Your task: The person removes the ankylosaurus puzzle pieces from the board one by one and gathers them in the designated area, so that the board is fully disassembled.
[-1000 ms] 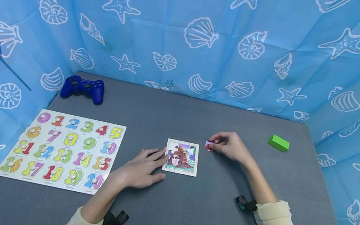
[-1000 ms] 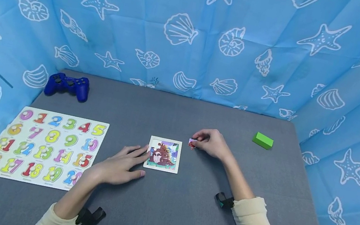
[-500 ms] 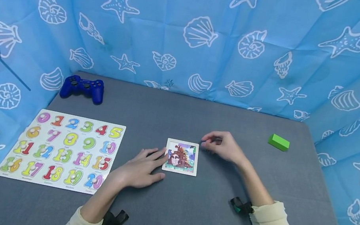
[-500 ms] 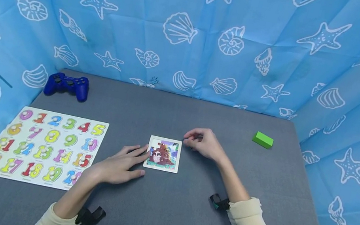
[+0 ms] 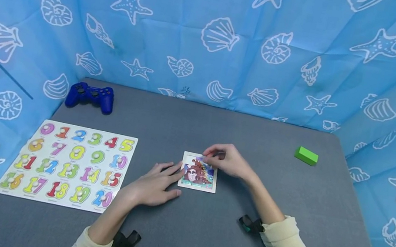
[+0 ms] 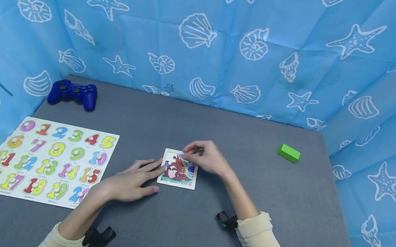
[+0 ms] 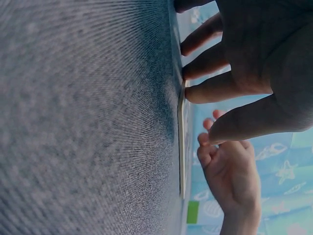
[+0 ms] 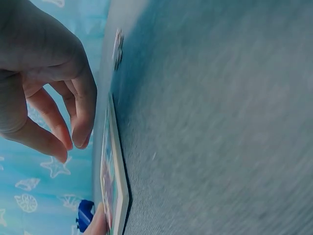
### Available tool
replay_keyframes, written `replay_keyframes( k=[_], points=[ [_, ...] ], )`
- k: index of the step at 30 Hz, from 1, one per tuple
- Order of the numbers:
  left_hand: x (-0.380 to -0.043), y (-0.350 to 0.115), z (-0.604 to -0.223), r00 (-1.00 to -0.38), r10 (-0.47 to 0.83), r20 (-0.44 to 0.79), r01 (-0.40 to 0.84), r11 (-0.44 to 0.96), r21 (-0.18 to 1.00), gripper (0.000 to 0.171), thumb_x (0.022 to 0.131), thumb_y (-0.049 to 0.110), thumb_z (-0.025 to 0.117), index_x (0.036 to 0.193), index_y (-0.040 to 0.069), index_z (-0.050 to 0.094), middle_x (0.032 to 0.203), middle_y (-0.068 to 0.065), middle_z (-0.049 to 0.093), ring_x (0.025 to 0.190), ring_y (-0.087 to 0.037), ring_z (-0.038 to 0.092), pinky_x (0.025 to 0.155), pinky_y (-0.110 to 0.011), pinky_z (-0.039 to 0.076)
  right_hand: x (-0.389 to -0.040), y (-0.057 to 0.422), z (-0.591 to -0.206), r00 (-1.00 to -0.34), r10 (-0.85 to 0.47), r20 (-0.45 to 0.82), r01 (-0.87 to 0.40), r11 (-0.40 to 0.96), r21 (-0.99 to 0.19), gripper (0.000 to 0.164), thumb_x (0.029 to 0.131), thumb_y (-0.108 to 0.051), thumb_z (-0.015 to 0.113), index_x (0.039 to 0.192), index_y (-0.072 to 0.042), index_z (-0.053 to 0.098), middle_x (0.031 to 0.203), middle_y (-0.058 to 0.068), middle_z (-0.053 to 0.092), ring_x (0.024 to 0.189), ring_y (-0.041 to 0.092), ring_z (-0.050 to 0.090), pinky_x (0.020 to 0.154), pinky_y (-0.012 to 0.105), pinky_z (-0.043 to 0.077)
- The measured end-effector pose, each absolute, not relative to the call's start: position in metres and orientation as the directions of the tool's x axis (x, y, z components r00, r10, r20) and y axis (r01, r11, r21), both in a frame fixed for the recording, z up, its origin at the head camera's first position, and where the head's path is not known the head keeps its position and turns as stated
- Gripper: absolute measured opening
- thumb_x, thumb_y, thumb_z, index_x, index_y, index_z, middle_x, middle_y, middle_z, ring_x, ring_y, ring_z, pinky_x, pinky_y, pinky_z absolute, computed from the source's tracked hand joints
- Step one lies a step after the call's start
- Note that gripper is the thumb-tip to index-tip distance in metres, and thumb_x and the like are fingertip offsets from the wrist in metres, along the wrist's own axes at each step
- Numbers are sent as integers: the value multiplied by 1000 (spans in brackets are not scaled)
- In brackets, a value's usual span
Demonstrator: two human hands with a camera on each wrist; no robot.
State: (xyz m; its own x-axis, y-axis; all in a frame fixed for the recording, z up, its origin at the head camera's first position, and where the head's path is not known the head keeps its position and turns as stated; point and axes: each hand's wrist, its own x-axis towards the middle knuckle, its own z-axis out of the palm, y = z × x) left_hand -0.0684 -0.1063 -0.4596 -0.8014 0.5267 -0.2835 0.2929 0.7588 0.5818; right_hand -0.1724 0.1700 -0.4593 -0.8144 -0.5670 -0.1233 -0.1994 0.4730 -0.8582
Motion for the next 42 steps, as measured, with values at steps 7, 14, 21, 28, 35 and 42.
replay_keyframes(
  k=[7, 14, 21, 28, 35, 42],
  points=[
    [-68, -107, -458, -802, 533, -269, 301, 751, 588, 65, 112, 35, 58, 170, 13, 38, 183, -8, 24, 171, -38, 18, 138, -66, 11, -177, 153, -458, -783, -608, -128, -234, 480, -846, 22, 103, -12, 74, 121, -1, 79, 111, 16, 80, 85, 15, 71, 75, 24, 57],
    [-69, -110, -470, -805, 552, -217, 325, 716, 617, 68, 111, 39, 58, 170, 12, 38, 182, -11, 26, 169, -41, 19, 136, -70, 12, -182, 144, -464, -751, -640, -163, -255, 509, -822, 22, 101, -8, 75, 121, 0, 79, 100, 12, 76, 81, 11, 63, 74, 20, 53],
    [-70, -111, -474, -804, 560, -203, 332, 705, 627, 69, 111, 44, 58, 170, 14, 38, 182, -10, 25, 169, -41, 20, 136, -71, 12, -182, 141, -464, -756, -619, -215, -249, 575, -779, 21, 99, -8, 77, 119, -4, 81, 87, 2, 65, 73, 11, 54, 66, 20, 44],
    [-67, -107, -457, -801, 539, -259, 309, 743, 593, 66, 112, 35, 58, 169, 10, 37, 182, -11, 25, 170, -40, 19, 138, -65, 12, -184, 137, -462, -738, -641, -211, -303, 594, -745, 15, 99, -7, 77, 113, -5, 82, 85, 1, 63, 72, 9, 53, 66, 19, 44],
    [-67, -107, -458, -799, 541, -263, 312, 747, 587, 66, 113, 36, 57, 170, 12, 36, 183, -9, 23, 171, -38, 18, 138, -65, 12, -183, 134, -459, -736, -642, -214, -330, 617, -715, 12, 100, -7, 76, 111, -6, 81, 87, 3, 64, 76, 10, 54, 69, 21, 45],
    [-67, -107, -458, -801, 542, -253, 315, 742, 592, 65, 112, 35, 58, 169, 11, 38, 182, -10, 25, 170, -39, 19, 138, -66, 13, -184, 133, -459, -735, -646, -207, -351, 624, -698, 6, 100, -8, 76, 104, -7, 81, 89, 4, 67, 77, 10, 55, 70, 22, 46]
  ],
)
